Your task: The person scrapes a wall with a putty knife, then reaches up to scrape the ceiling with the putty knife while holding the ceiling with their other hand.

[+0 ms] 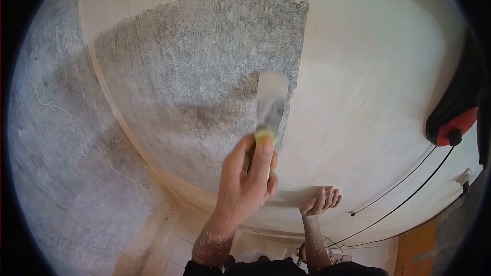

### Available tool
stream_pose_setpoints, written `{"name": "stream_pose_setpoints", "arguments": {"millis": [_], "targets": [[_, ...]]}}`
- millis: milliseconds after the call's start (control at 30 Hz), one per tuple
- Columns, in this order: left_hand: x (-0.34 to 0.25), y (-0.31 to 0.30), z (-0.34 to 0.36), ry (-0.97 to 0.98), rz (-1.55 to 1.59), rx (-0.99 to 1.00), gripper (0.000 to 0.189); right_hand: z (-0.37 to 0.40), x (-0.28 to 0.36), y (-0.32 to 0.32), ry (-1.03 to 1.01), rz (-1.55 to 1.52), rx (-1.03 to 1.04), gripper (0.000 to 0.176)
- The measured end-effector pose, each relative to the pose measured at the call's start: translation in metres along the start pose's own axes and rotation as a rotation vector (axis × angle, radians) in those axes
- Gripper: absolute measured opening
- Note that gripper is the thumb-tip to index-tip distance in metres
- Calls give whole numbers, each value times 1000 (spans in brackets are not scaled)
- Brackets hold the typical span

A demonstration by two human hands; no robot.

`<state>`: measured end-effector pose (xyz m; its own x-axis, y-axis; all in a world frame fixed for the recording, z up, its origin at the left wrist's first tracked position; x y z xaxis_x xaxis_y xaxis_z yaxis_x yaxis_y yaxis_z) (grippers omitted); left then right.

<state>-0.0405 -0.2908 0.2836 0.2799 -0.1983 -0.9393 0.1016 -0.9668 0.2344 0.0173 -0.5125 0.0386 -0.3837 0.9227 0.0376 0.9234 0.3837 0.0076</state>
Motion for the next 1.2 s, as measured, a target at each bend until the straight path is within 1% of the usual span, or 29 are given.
{"name": "stream_pose_setpoints", "arguments": {"millis": [67,167,267,300,433,533,567,700,800,833,933,1000,1033,1133,1200], "targets": [[-27,4,-13,47,15,31,39,-5,2,1,-9,14,-11,43],[-56,13,-23,45,40,73,40,-9,4,0,-14,23,-14,43],[-93,26,-35,125,134,141,41,-5,2,2,56,24,-17,43],[-104,27,-36,73,136,139,43,-5,2,1,55,26,-23,43],[-87,19,-14,-50,206,176,44,-8,3,2,57,0,-41,42],[-103,19,-25,-31,145,133,44,-8,3,1,62,7,-57,42],[-115,25,-17,-55,213,151,44,-10,2,0,58,14,-54,42],[-94,20,-9,-105,182,150,42,-7,4,2,94,3,-47,42],[-113,13,-25,-50,109,150,42,-11,7,1,81,8,-56,42],[-123,14,-20,-5,125,178,40,-13,5,0,79,6,-48,42],[-107,-3,-21,-51,107,93,39,-10,8,-2,104,-11,-25,43],[-109,-3,-26,6,115,161,30,-14,11,1,123,-26,-33,44],[-111,-3,-27,25,121,193,31,-12,11,2,130,-16,-15,44],[-125,-5,-26,8,230,214,32,-15,14,1,139,-4,7,45],[-102,-11,-25,-44,217,210,33,-15,12,-3,148,-46,103,49]]}}
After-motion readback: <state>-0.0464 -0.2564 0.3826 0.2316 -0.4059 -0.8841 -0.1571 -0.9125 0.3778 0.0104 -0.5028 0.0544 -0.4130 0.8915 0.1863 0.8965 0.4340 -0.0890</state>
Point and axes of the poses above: each hand's wrist, its own z-axis away from the middle knuckle, its own y-axis out of the palm, x = y × z, the point moved 5 cm from there along -z, towards the middle knuckle
